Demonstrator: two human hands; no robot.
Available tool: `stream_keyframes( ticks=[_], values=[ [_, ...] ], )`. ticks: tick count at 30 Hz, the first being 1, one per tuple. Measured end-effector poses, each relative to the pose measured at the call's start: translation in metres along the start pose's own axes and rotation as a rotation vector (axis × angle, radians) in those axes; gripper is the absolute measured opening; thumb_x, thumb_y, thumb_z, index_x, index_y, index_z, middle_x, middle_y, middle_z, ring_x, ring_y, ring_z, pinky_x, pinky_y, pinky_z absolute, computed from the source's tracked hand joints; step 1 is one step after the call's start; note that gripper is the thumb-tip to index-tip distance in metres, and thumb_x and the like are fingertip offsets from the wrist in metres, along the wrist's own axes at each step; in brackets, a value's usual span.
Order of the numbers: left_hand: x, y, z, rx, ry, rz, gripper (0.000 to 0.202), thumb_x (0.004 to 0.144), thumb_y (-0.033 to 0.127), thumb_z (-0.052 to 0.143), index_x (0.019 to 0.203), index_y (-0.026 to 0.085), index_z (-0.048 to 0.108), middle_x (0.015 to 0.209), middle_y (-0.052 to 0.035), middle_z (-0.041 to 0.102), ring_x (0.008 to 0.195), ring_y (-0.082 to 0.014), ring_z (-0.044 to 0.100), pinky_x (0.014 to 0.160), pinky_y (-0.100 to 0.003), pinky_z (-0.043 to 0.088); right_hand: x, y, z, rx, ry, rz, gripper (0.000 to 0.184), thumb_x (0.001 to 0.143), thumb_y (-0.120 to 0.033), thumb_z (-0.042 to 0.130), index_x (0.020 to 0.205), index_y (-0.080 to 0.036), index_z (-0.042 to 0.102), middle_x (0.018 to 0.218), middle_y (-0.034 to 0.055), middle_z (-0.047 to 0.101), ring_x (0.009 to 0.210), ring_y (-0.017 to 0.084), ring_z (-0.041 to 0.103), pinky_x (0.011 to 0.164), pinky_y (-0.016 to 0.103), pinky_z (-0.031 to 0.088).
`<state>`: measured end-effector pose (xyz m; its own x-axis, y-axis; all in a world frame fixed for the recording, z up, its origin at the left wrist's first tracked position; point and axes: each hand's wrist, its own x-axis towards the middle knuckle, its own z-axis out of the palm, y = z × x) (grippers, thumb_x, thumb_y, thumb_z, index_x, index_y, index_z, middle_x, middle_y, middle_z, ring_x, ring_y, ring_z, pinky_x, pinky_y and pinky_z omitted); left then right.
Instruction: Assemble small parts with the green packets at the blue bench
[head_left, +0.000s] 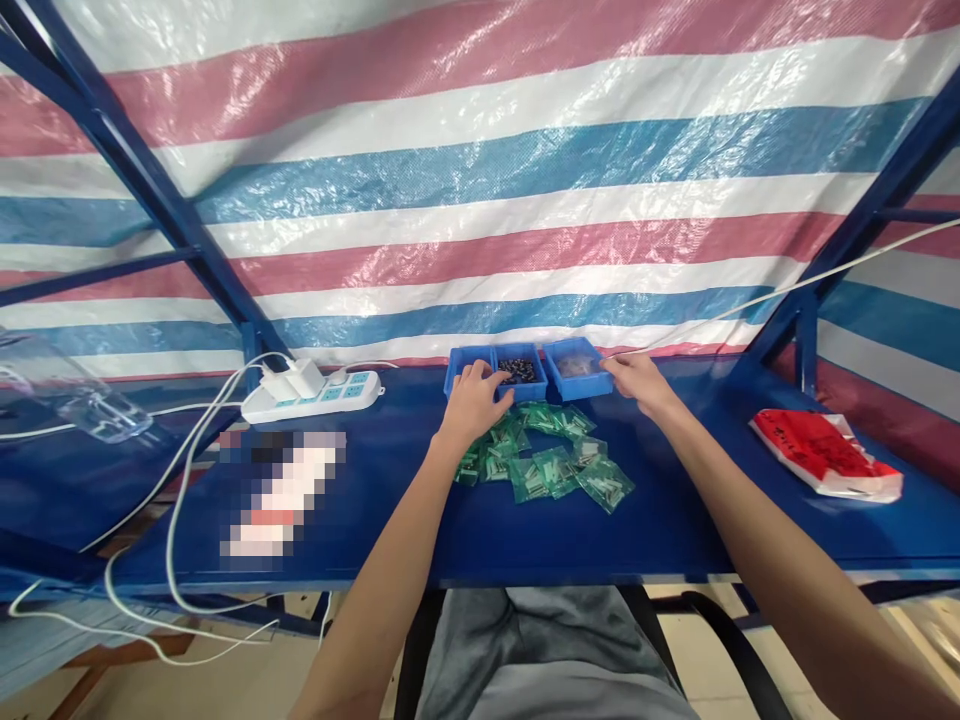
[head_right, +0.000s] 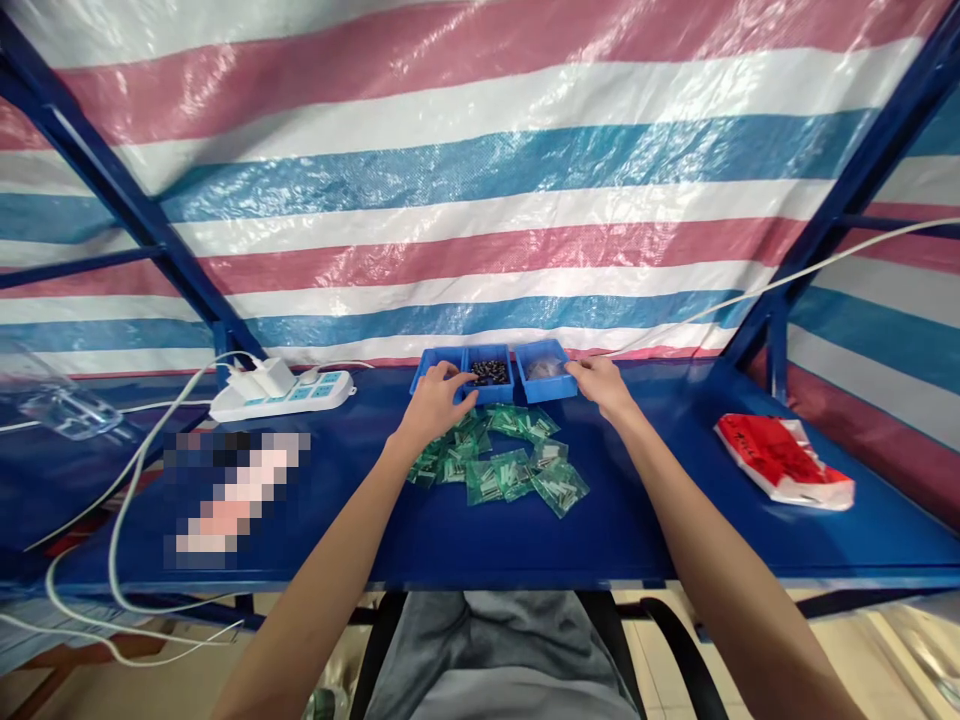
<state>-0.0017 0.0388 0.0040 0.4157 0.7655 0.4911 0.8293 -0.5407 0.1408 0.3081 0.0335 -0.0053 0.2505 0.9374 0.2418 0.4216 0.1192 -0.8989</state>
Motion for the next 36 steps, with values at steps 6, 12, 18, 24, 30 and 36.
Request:
stream_keyframes(
  ticks=[6,12,18,24,30,36],
  values=[
    [0.002,0.024,-0.007,-0.366,0.059,0.006,0.038,0.104,0.045,0.045,0.122,0.021,0.069,0.098,-0.0069,0.071,0.092,-0.0223,0.066,0.083,-0.034,0.049,-0.006,-0.024,-0.004,0.135,0.087,-0.125,0.044,0.081,-0.055,0.066,0.062,-0.024,0.042,0.049,-0.0057,0.033,0.048,0.011,0.031,0.045,0.027,0.023],
    [0.0,0.044,-0.002,-0.803,0.07,-0.226,0.063,0.102,0.059,0.045,0.151,0.02,0.043,0.093,-0.0053,0.073,0.084,-0.0207,0.07,0.078,-0.032,0.051,-0.031,-0.043,0.024,0.221,0.01,-0.26,0.049,0.086,-0.056,0.063,0.062,-0.025,0.034,0.053,-0.0054,0.032,0.049,0.011,0.031,0.046,0.026,0.025],
    [0.003,0.035,0.002,-0.98,0.139,-0.305,0.065,0.097,0.051,0.056,0.151,0.02,0.04,0.082,-0.0023,0.068,0.072,-0.0173,0.064,0.066,-0.029,0.049,-0.045,-0.042,0.042,0.15,-0.09,-0.293,0.045,0.09,-0.054,0.062,0.065,-0.024,0.04,0.052,-0.0046,0.042,0.048,0.012,0.039,0.048,0.027,0.032],
    [0.001,0.034,0.003,-0.949,0.145,-0.287,0.057,0.096,0.046,0.057,0.146,0.023,0.042,0.076,0.0008,0.063,0.062,-0.0133,0.055,0.06,-0.026,0.044,-0.044,-0.044,0.044,0.193,-0.138,-0.13,0.044,0.081,-0.054,0.072,0.109,-0.026,0.053,0.103,0.0064,0.07,0.076,0.024,0.068,0.047,0.03,0.05],
    [-0.006,0.048,-0.001,-0.866,0.144,-0.137,0.066,0.102,0.051,0.047,0.159,0.028,0.024,0.079,0.0007,0.062,0.057,-0.012,0.051,0.061,-0.028,0.045,-0.042,-0.039,0.051,0.333,-0.15,-0.078,0.053,0.082,-0.045,0.069,0.129,-0.027,0.05,0.122,0.0072,0.07,0.107,0.026,0.068,0.085,0.041,0.06],
    [-0.007,0.045,-0.008,-0.522,0.059,0.106,0.06,0.1,0.059,0.048,0.155,0.038,0.039,0.131,-0.0085,0.053,0.088,-0.0174,0.062,0.076,-0.034,0.056,-0.035,-0.034,0.046,0.236,-0.032,-0.012,0.054,0.081,-0.045,0.065,0.13,-0.026,0.052,0.11,0.0068,0.073,0.088,0.025,0.07,0.071,0.038,0.06]
  ],
)
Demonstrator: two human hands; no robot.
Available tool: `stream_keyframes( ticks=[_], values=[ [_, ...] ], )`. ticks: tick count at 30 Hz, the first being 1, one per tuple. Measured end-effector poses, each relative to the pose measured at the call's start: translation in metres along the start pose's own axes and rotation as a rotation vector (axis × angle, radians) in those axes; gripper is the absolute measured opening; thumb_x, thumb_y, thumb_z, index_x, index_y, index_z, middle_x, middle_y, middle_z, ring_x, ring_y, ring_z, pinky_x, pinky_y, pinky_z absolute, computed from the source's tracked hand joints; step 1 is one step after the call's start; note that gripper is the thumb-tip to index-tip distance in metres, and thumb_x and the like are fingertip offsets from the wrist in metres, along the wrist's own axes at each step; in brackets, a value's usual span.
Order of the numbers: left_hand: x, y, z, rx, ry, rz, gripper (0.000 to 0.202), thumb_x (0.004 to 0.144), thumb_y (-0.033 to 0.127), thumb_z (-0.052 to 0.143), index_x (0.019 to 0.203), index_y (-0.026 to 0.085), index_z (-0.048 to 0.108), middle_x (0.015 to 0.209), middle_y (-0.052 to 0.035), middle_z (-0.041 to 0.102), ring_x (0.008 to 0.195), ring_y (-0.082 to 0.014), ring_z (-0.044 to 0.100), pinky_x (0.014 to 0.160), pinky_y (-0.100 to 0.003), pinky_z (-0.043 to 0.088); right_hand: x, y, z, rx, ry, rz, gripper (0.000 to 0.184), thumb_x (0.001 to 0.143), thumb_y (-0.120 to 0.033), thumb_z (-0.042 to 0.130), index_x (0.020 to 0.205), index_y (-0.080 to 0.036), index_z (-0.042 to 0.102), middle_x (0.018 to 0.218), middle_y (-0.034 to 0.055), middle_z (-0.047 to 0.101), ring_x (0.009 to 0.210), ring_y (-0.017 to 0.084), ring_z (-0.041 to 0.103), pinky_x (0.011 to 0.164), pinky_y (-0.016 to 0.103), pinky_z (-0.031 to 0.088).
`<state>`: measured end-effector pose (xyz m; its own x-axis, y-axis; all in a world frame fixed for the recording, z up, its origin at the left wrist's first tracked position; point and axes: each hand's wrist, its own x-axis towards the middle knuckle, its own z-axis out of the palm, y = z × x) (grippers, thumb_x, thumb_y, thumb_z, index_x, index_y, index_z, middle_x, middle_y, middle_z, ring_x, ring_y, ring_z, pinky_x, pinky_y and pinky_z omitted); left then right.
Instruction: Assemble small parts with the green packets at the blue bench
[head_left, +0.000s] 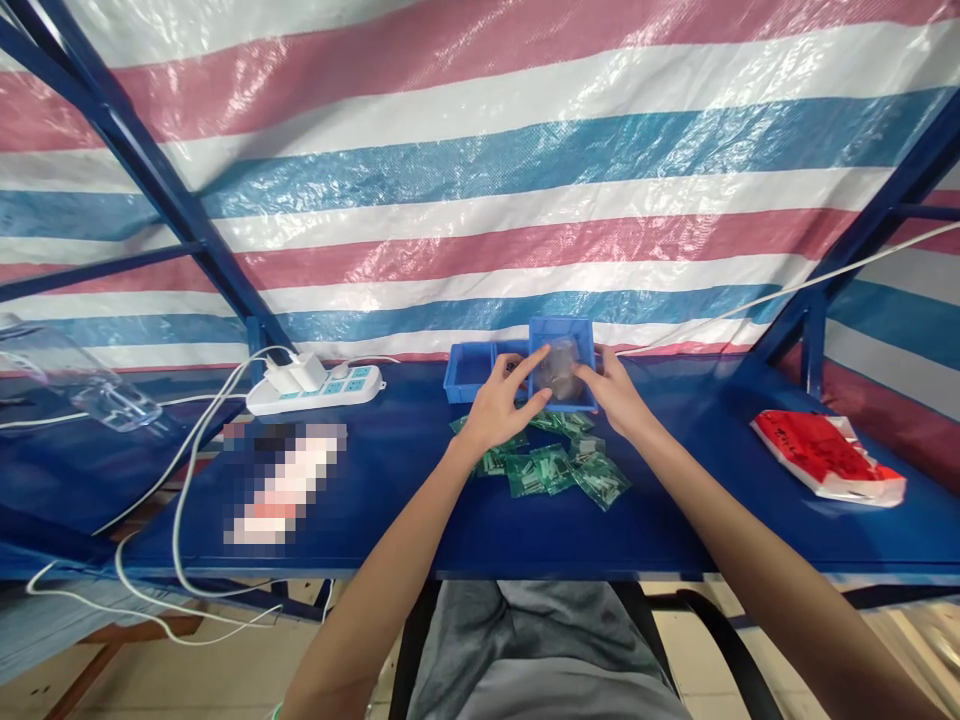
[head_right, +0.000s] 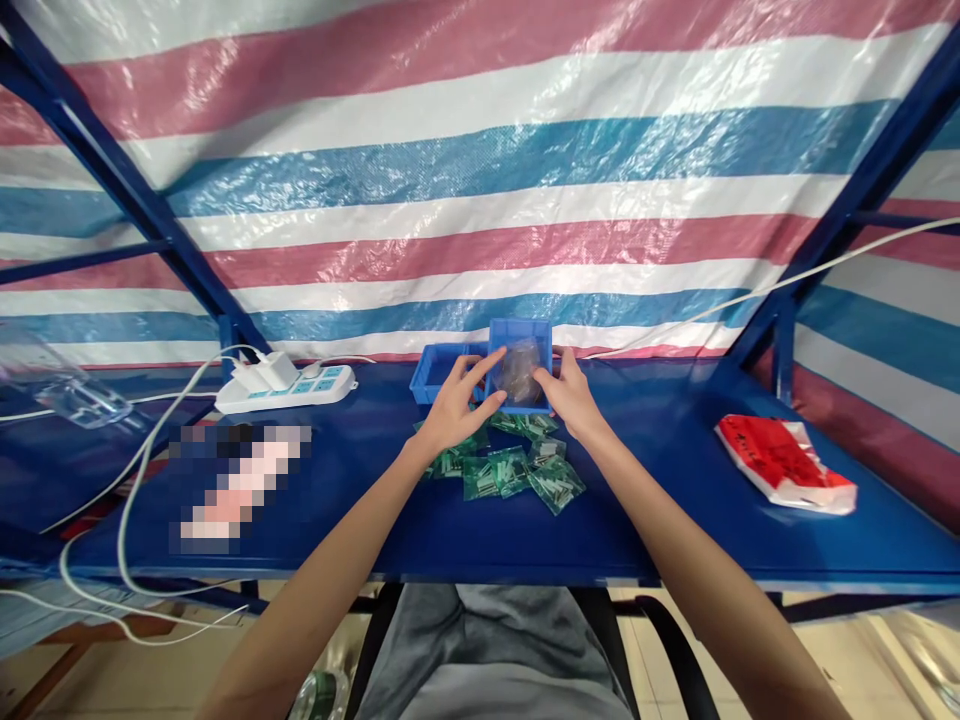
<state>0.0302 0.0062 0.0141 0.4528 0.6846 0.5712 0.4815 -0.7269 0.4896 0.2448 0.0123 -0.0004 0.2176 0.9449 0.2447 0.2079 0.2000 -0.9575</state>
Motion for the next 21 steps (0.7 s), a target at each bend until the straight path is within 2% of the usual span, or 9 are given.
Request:
stream_keyframes(
  ticks=[2,5,7,11,13,17,21],
  values=[
    [0.0,-0.004,-0.001,0.098,-0.038,0.016,0.052,0.099,0.06,0.05,0.145,0.036,0.054,0.136,-0.0086,0.047,0.095,-0.0191,0.062,0.082,-0.036,0.057,-0.002,-0.005,-0.003,-0.075,0.006,0.014,0.057,0.081,-0.047,0.065,0.132,-0.026,0.052,0.107,0.0072,0.073,0.079,0.024,0.069,0.063,0.036,0.058],
    [0.001,-0.01,0.002,0.135,-0.06,0.019,0.049,0.096,0.061,0.054,0.133,0.031,0.064,0.139,-0.0092,0.043,0.102,-0.0208,0.062,0.087,-0.039,0.058,-0.005,-0.012,-0.005,-0.18,0.021,-0.055,0.056,0.082,-0.049,0.065,0.131,-0.024,0.054,0.102,0.007,0.074,0.077,0.024,0.069,0.067,0.037,0.057],
    [0.001,-0.012,0.005,0.13,-0.063,0.016,0.054,0.093,0.062,0.059,0.136,0.029,0.061,0.14,-0.0103,0.042,0.103,-0.0219,0.062,0.089,-0.041,0.058,-0.006,-0.014,-0.004,-0.224,0.019,-0.114,0.056,0.083,-0.05,0.065,0.131,-0.023,0.054,0.099,0.0076,0.074,0.078,0.025,0.069,0.07,0.038,0.056],
    [0.001,-0.013,0.008,0.126,-0.058,-0.015,0.076,0.088,0.067,0.064,0.15,0.027,0.046,0.142,-0.0132,0.04,0.106,-0.0243,0.062,0.091,-0.044,0.058,-0.01,-0.014,0.0,-0.273,-0.004,-0.173,0.06,0.086,-0.055,0.062,0.134,-0.022,0.051,0.091,0.0071,0.073,0.068,0.025,0.067,0.065,0.038,0.053],
    [0.001,-0.013,0.008,0.131,-0.065,-0.015,0.077,0.087,0.066,0.064,0.151,0.028,0.045,0.141,-0.0129,0.04,0.109,-0.0259,0.061,0.091,-0.045,0.058,-0.013,-0.015,0.002,-0.307,-0.004,-0.21,0.059,0.087,-0.056,0.062,0.134,-0.022,0.051,0.084,0.0054,0.072,0.067,0.025,0.066,0.065,0.038,0.052],
    [0.001,-0.014,0.008,0.121,-0.058,0.019,0.059,0.091,0.06,0.064,0.142,0.031,0.055,0.14,-0.0106,0.039,0.104,-0.0232,0.062,0.09,-0.043,0.059,-0.015,-0.018,0.003,-0.308,0.006,-0.219,0.059,0.087,-0.057,0.061,0.133,-0.021,0.051,0.084,0.0057,0.072,0.067,0.026,0.066,0.066,0.038,0.051],
    [0.002,-0.014,0.012,0.119,0.036,0.062,0.031,0.095,0.048,0.064,0.115,0.026,0.071,0.139,-0.0101,0.039,0.112,-0.024,0.059,0.095,-0.042,0.056,-0.015,-0.02,0.002,-0.285,0.027,-0.16,0.059,0.086,-0.058,0.062,0.13,-0.02,0.053,0.085,0.0071,0.073,0.071,0.027,0.068,0.066,0.038,0.052]
  ],
)
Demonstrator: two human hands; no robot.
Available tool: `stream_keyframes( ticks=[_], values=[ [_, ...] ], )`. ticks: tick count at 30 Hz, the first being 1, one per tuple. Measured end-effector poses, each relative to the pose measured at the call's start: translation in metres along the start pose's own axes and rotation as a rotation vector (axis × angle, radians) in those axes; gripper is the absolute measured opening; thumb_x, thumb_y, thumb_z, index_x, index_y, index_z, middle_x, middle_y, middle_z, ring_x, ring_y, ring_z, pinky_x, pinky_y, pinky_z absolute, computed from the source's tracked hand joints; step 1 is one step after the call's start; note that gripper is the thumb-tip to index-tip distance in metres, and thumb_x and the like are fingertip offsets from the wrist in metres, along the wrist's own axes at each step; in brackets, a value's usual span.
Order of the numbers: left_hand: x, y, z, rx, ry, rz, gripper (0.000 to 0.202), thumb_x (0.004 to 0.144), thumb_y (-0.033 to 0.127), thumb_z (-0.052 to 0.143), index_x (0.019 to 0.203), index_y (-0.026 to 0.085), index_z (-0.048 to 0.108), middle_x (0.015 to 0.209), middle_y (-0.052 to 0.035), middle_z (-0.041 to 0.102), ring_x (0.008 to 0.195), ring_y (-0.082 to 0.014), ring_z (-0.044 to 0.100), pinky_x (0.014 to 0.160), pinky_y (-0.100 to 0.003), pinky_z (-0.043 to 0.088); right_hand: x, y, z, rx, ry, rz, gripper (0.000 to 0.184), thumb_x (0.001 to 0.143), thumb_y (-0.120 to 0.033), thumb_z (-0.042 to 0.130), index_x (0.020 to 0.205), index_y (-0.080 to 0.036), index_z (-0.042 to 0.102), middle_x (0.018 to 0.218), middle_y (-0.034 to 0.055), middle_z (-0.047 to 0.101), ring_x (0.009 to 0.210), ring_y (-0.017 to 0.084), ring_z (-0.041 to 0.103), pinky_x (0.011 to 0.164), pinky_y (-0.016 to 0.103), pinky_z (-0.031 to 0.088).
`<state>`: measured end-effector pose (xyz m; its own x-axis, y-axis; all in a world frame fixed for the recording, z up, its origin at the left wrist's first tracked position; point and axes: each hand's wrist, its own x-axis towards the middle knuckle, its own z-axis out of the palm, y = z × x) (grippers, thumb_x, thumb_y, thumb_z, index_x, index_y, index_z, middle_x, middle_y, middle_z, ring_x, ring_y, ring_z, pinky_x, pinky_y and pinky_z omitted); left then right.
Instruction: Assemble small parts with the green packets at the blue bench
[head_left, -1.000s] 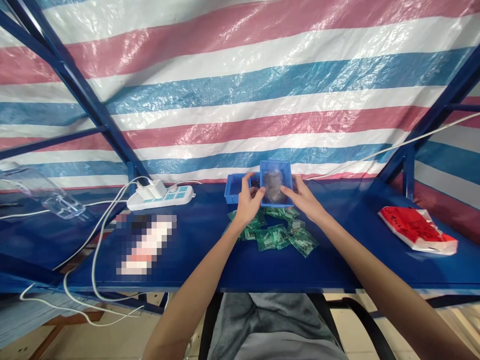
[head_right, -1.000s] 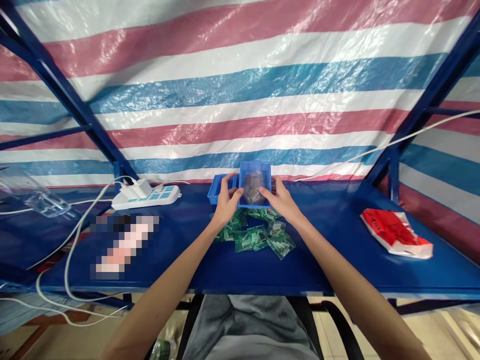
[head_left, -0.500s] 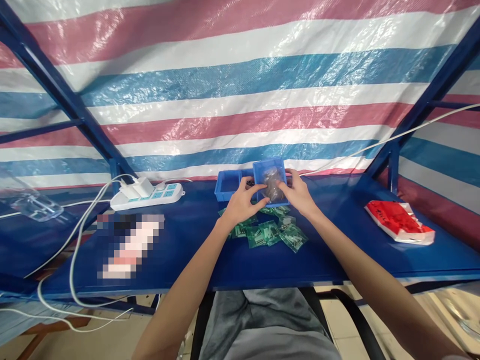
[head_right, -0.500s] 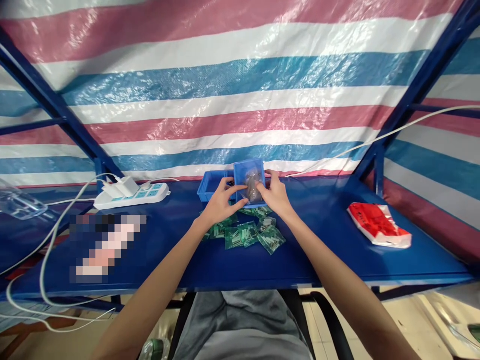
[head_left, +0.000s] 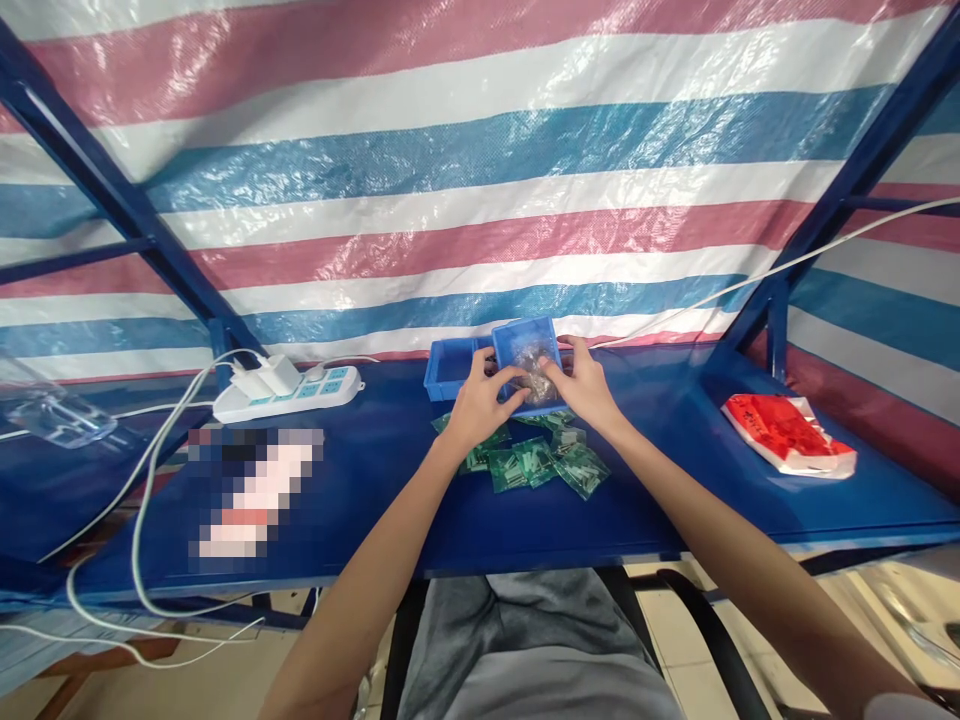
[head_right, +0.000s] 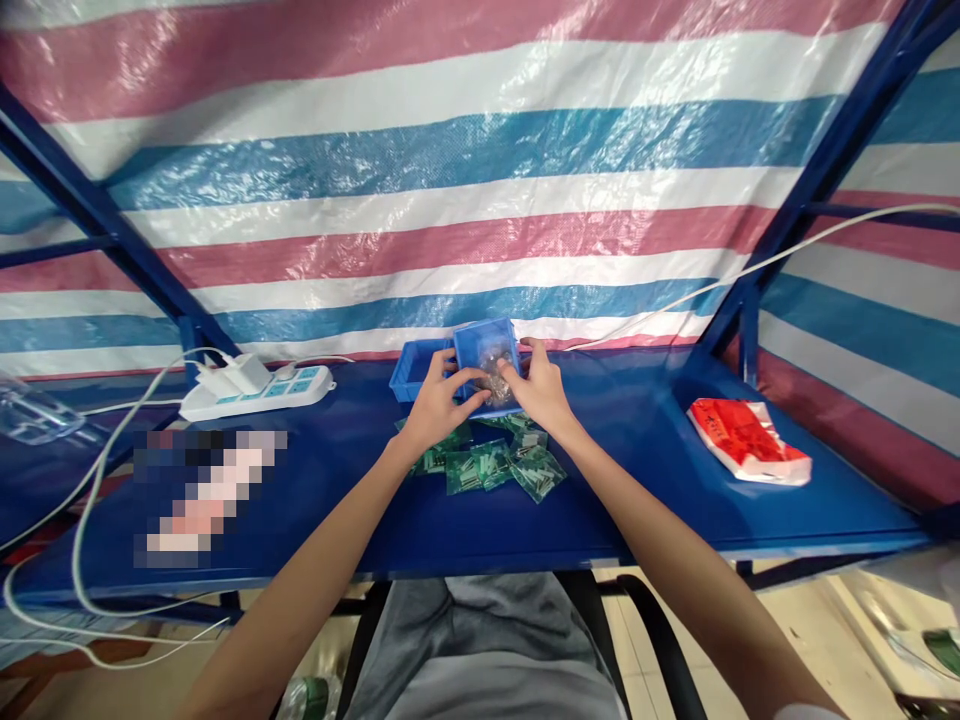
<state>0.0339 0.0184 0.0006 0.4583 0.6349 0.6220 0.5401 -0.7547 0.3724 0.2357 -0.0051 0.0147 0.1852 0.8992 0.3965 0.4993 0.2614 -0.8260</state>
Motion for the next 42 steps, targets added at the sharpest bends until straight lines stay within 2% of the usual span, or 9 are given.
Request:
stream_keyframes(
  ticks=[8,10,14,19,23,27,32,37,42],
  values=[
    [0.006,0.005,-0.008,0.023,0.125,0.018,0.023,0.093,0.043,0.067,0.091,0.022,0.076,0.156,-0.009,0.032,0.145,-0.0344,0.035,0.111,-0.049,0.042,-0.001,0.002,0.001,-0.003,0.038,-0.032,0.055,0.088,-0.058,0.06,0.128,-0.02,0.053,0.084,0.0069,0.074,0.071,0.027,0.069,0.067,0.038,0.052],
    [0.009,0.005,-0.013,-0.035,0.145,-0.012,0.024,0.093,0.045,0.068,0.089,0.023,0.076,0.148,-0.0097,0.044,0.138,-0.0313,0.043,0.108,-0.046,0.044,-0.001,0.002,0.002,-0.022,0.044,-0.073,0.056,0.089,-0.058,0.059,0.13,-0.019,0.052,0.084,0.0071,0.074,0.072,0.028,0.069,0.069,0.039,0.052],
    [0.014,0.004,-0.019,-0.197,0.169,-0.08,0.029,0.093,0.049,0.066,0.085,0.021,0.071,0.103,-0.0064,0.068,0.102,-0.0218,0.061,0.095,-0.038,0.049,-0.002,0.004,0.003,-0.072,0.065,-0.14,0.057,0.089,-0.056,0.06,0.132,-0.02,0.05,0.094,0.0093,0.074,0.079,0.03,0.07,0.074,0.042,0.053],
    [0.015,0.002,-0.03,-0.258,0.13,-0.177,0.043,0.097,0.053,0.056,0.071,0.019,0.061,0.075,-0.002,0.062,0.076,-0.0166,0.057,0.075,-0.03,0.046,0.001,0.007,0.001,-0.095,0.078,-0.142,0.057,0.089,-0.057,0.06,0.132,-0.021,0.05,0.096,0.0099,0.075,0.078,0.03,0.07,0.073,0.042,0.053],
    [0.012,-0.006,-0.039,-0.24,-0.14,-0.155,0.049,0.096,0.055,0.056,0.064,0.018,0.056,0.068,-0.0004,0.057,0.065,-0.0139,0.053,0.063,-0.028,0.041,0.003,0.009,-0.003,-0.14,0.103,-0.152,0.058,0.089,-0.058,0.059,0.133,-0.021,0.049,0.1,0.0113,0.075,0.081,0.031,0.07,0.075,0.042,0.052],
    [0.009,-0.011,-0.038,-0.131,-0.336,-0.086,0.038,0.093,0.056,0.061,0.082,0.019,0.066,0.083,-0.0032,0.065,0.071,-0.017,0.06,0.065,-0.028,0.045,0.006,0.011,-0.007,-0.174,0.127,-0.149,0.058,0.089,-0.058,0.059,0.133,-0.021,0.05,0.096,0.0109,0.075,0.08,0.032,0.069,0.075,0.043,0.052],
    [0.008,0.005,-0.027,0.061,-0.103,0.055,0.056,0.095,0.057,0.06,0.139,0.024,0.052,0.123,-0.0114,0.06,0.096,-0.0231,0.064,0.083,-0.036,0.053,0.003,0.004,-0.005,-0.141,0.111,-0.167,0.055,0.091,-0.059,0.056,0.131,-0.021,0.051,0.093,0.0099,0.074,0.077,0.03,0.068,0.075,0.042,0.052],
    [0.005,0.012,-0.013,0.226,-0.048,0.201,0.061,0.092,0.059,0.062,0.14,0.022,0.052,0.129,-0.015,0.055,0.116,-0.0322,0.055,0.1,-0.049,0.048,-0.006,-0.003,0.002,-0.13,0.068,-0.205,0.057,0.092,-0.062,0.054,0.132,-0.021,0.051,0.102,0.0119,0.074,0.085,0.031,0.07,0.077,0.042,0.053],
    [0.003,0.014,-0.004,0.22,-0.041,0.197,0.043,0.095,0.047,0.063,0.126,0.018,0.059,0.135,-0.0174,0.054,0.124,-0.0335,0.052,0.1,-0.048,0.046,-0.007,-0.004,0.004,-0.126,0.051,-0.219,0.057,0.092,-0.062,0.055,0.131,-0.02,0.052,0.103,0.0124,0.074,0.086,0.031,0.07,0.078,0.041,0.052]
  ],
)
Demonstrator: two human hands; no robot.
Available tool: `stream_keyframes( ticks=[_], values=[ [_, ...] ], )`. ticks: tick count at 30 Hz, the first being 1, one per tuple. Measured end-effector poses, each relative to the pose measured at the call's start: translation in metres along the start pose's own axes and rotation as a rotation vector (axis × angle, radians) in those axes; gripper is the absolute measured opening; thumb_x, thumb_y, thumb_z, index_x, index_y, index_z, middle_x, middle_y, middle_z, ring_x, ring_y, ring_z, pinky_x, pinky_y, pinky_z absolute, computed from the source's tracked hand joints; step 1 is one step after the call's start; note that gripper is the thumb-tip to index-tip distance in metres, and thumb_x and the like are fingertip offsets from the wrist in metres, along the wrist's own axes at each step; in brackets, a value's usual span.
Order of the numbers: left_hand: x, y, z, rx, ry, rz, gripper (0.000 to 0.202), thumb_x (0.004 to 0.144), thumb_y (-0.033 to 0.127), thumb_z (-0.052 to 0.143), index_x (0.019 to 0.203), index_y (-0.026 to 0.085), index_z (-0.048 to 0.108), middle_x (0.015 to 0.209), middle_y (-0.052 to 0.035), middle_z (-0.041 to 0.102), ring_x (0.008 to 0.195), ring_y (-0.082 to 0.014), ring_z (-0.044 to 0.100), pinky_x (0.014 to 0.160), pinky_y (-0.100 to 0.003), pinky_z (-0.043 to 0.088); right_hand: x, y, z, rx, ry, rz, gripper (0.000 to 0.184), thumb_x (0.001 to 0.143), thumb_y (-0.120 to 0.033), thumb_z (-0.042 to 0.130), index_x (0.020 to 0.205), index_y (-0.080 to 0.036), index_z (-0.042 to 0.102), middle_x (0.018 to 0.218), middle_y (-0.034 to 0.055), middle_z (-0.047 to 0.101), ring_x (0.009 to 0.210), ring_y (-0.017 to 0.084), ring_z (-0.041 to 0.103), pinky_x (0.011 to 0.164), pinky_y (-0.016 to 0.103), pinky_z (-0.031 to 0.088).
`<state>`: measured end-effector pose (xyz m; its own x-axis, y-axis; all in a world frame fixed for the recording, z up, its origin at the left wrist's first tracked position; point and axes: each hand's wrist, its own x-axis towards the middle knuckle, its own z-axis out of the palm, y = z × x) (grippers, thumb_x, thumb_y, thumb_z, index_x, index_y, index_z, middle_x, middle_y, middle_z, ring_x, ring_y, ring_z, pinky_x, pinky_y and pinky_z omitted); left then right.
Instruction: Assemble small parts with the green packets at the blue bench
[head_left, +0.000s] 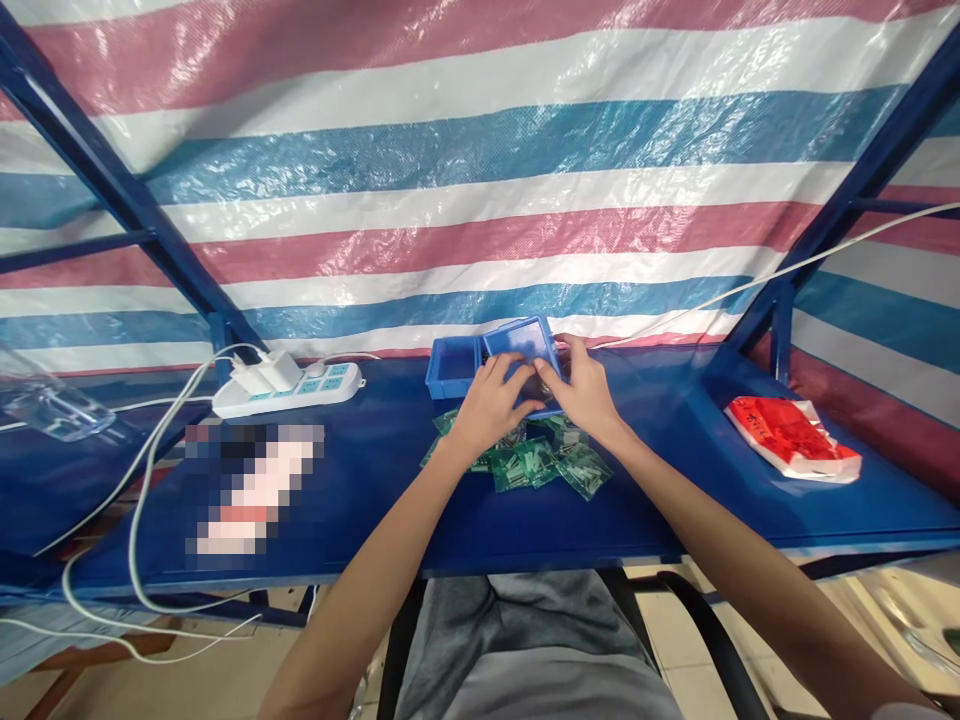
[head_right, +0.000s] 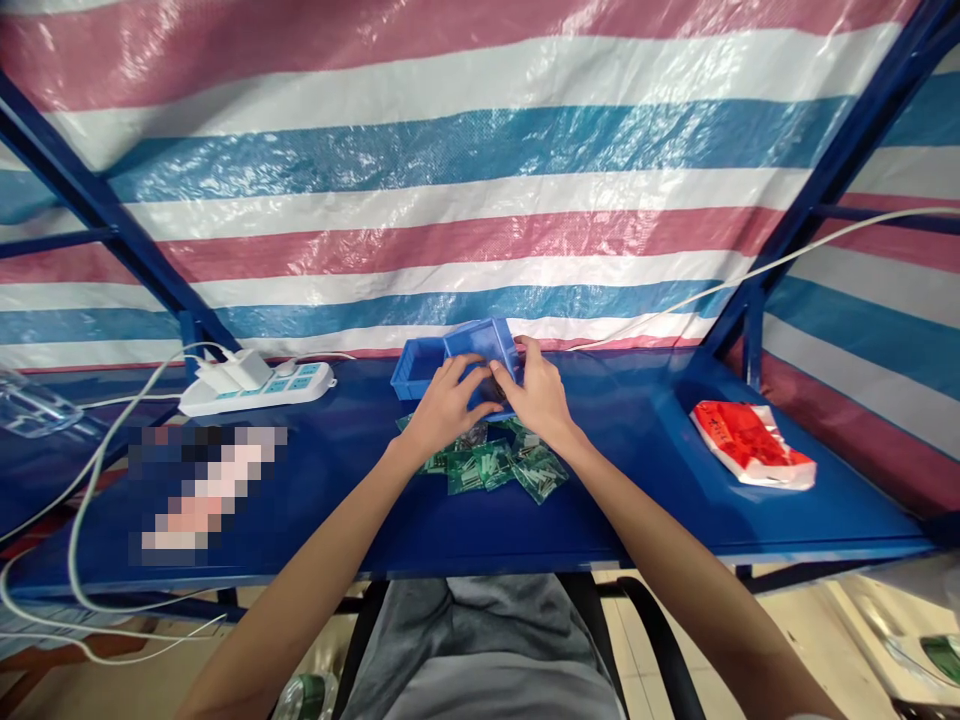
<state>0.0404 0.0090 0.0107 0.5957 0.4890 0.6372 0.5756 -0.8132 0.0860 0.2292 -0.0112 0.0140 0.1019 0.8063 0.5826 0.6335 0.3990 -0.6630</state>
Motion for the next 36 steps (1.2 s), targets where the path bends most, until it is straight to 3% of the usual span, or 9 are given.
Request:
stream_keyframes(
  ticks=[3,6,11,17,20,23,26,30,36],
  values=[
    [0.0,0.003,0.0,-0.012,-0.016,0.014,0.021,0.1,0.04,0.056,0.106,0.02,0.064,0.14,-0.0143,0.055,0.134,-0.0324,0.048,0.1,-0.045,0.045,0.003,0.001,-0.003,0.026,0.007,0.034,0.055,0.091,-0.062,0.056,0.127,-0.021,0.054,0.096,0.0107,0.075,0.081,0.029,0.069,0.076,0.039,0.052],
    [0.001,0.004,-0.003,-0.035,-0.024,0.042,0.019,0.103,0.036,0.051,0.1,0.022,0.062,0.13,-0.0106,0.065,0.136,-0.0286,0.048,0.099,-0.042,0.042,0.006,0.003,-0.006,0.055,0.015,0.065,0.051,0.091,-0.062,0.056,0.122,-0.021,0.056,0.09,0.0087,0.074,0.075,0.027,0.068,0.073,0.037,0.051],
    [0.001,0.003,-0.003,-0.062,0.126,-0.07,0.022,0.105,0.037,0.048,0.095,0.021,0.059,0.097,-0.0071,0.071,0.104,-0.0238,0.062,0.09,-0.038,0.041,0.007,0.004,-0.005,0.042,0.017,0.089,0.05,0.091,-0.061,0.058,0.121,-0.021,0.057,0.087,0.0077,0.074,0.07,0.025,0.066,0.071,0.036,0.05],
    [-0.001,-0.002,-0.002,-0.197,0.255,-0.222,0.029,0.105,0.045,0.046,0.095,0.021,0.057,0.082,-0.003,0.064,0.075,-0.0161,0.056,0.07,-0.028,0.041,0.006,0.007,-0.002,-0.028,0.023,0.034,0.052,0.09,-0.06,0.058,0.123,-0.019,0.056,0.095,0.0102,0.075,0.074,0.027,0.068,0.074,0.038,0.051],
    [-0.002,-0.011,-0.008,-0.281,0.113,-0.289,0.031,0.104,0.05,0.045,0.1,0.021,0.056,0.064,0.0038,0.054,0.055,-0.0123,0.048,0.057,-0.025,0.034,0.008,0.012,-0.004,-0.096,0.052,0.023,0.052,0.09,-0.058,0.058,0.123,-0.018,0.057,0.093,0.0107,0.074,0.074,0.028,0.068,0.073,0.04,0.051],
    [-0.004,-0.022,-0.013,-0.348,-0.183,-0.296,0.04,0.102,0.059,0.045,0.106,0.022,0.058,0.055,0.0061,0.049,0.047,-0.0128,0.047,0.053,-0.025,0.032,0.012,0.017,-0.008,-0.164,0.084,0.025,0.051,0.089,-0.055,0.058,0.124,-0.019,0.057,0.093,0.0111,0.074,0.074,0.029,0.067,0.072,0.041,0.051],
    [-0.005,-0.025,-0.012,-0.284,-0.288,-0.227,0.049,0.097,0.066,0.048,0.113,0.021,0.061,0.07,0.0003,0.063,0.06,-0.0169,0.06,0.057,-0.026,0.041,0.015,0.019,-0.014,-0.209,0.118,0.026,0.05,0.09,-0.053,0.057,0.126,-0.019,0.057,0.092,0.0109,0.073,0.072,0.029,0.066,0.072,0.042,0.051],
    [-0.004,-0.011,-0.007,-0.165,-0.116,-0.114,0.058,0.096,0.067,0.05,0.132,0.022,0.054,0.105,-0.0073,0.065,0.082,-0.0197,0.065,0.068,-0.029,0.05,0.016,0.014,-0.021,-0.209,0.154,0.003,0.048,0.091,-0.052,0.055,0.127,-0.02,0.055,0.092,0.0101,0.073,0.072,0.029,0.065,0.071,0.042,0.051],
    [-0.003,0.007,0.002,-0.062,-0.098,0.001,0.038,0.106,0.049,0.04,0.125,0.022,0.059,0.114,-0.0088,0.059,0.094,-0.0191,0.065,0.067,-0.027,0.051,0.01,0.008,-0.015,-0.188,0.123,-0.061,0.049,0.091,-0.054,0.056,0.127,-0.021,0.055,0.092,0.0087,0.072,0.072,0.028,0.066,0.072,0.041,0.052]
  ],
)
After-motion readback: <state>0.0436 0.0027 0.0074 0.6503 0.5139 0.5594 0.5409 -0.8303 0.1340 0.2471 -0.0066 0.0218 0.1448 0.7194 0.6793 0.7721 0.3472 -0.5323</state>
